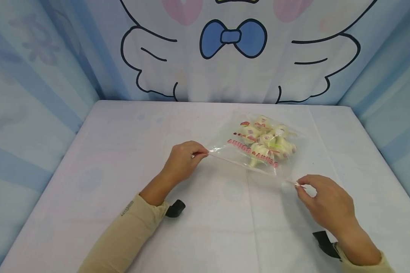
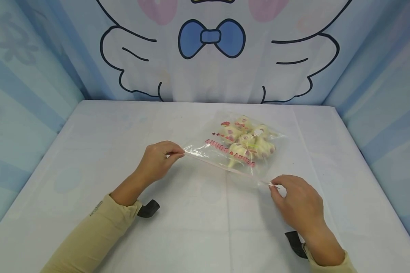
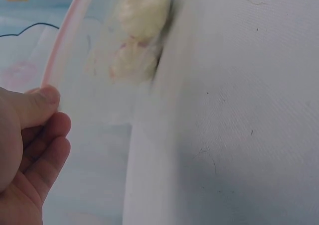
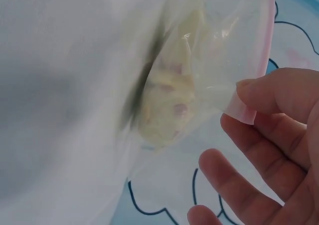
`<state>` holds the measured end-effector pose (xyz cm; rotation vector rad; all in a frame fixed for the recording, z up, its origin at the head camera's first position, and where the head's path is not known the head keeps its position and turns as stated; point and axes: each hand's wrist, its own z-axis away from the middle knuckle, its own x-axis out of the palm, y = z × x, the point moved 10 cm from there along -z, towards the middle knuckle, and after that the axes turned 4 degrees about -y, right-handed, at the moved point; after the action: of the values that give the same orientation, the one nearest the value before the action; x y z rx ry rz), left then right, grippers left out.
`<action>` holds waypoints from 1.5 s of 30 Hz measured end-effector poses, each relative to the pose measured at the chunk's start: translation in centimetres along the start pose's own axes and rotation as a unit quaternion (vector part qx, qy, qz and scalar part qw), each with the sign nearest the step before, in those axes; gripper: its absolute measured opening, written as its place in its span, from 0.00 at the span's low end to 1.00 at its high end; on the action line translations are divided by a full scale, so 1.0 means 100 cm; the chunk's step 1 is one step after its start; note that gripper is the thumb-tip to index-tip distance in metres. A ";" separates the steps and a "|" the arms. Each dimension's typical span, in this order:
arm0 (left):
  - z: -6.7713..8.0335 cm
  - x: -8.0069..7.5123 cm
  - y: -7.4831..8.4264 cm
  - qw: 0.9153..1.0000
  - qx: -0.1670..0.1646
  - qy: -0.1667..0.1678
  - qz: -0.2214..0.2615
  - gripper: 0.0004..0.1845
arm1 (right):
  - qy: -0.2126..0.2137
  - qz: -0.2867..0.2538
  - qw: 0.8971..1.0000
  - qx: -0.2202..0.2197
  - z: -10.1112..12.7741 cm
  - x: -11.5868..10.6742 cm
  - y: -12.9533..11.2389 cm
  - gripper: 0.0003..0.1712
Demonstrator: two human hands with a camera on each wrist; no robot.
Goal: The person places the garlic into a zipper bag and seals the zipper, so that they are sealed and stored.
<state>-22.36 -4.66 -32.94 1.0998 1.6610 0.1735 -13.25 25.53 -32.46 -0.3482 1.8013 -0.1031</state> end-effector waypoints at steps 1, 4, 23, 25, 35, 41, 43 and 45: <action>0.000 -0.001 0.000 1.000 -0.002 0.000 0.000 0.03 | -0.004 -0.002 1.000 0.004 0.000 0.001 0.001 0.08; 0.002 -0.001 -0.003 1.000 -0.006 -0.003 -0.003 0.03 | -0.010 -0.008 1.000 0.009 0.001 0.002 0.005 0.08; 0.033 0.016 0.002 0.997 -0.031 -0.065 -0.011 0.04 | 0.013 -0.027 1.000 0.009 -0.012 0.013 0.022 0.08; 0.037 0.021 0.007 0.996 -0.027 -0.083 -0.015 0.03 | 0.014 -0.028 0.999 0.010 -0.016 0.014 0.026 0.08; 0.045 0.039 0.027 0.988 -0.032 -0.148 -0.019 0.02 | -0.033 -0.030 0.997 0.055 -0.029 0.028 0.042 0.11; 0.046 0.041 0.020 0.984 -0.078 -0.159 -0.017 0.02 | -0.065 -0.035 0.994 0.081 -0.031 0.035 0.046 0.14; 0.046 0.040 0.017 0.984 -0.091 -0.153 -0.019 0.02 | -0.068 -0.039 0.994 0.081 -0.030 0.035 0.045 0.14; 0.045 0.038 0.014 0.985 -0.096 -0.145 -0.020 0.02 | -0.071 -0.039 0.994 0.078 -0.030 0.035 0.044 0.13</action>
<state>-17.81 -2.86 -36.52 0.8987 1.3748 0.1376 -17.66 28.36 -36.04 -0.3064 1.6288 -0.2663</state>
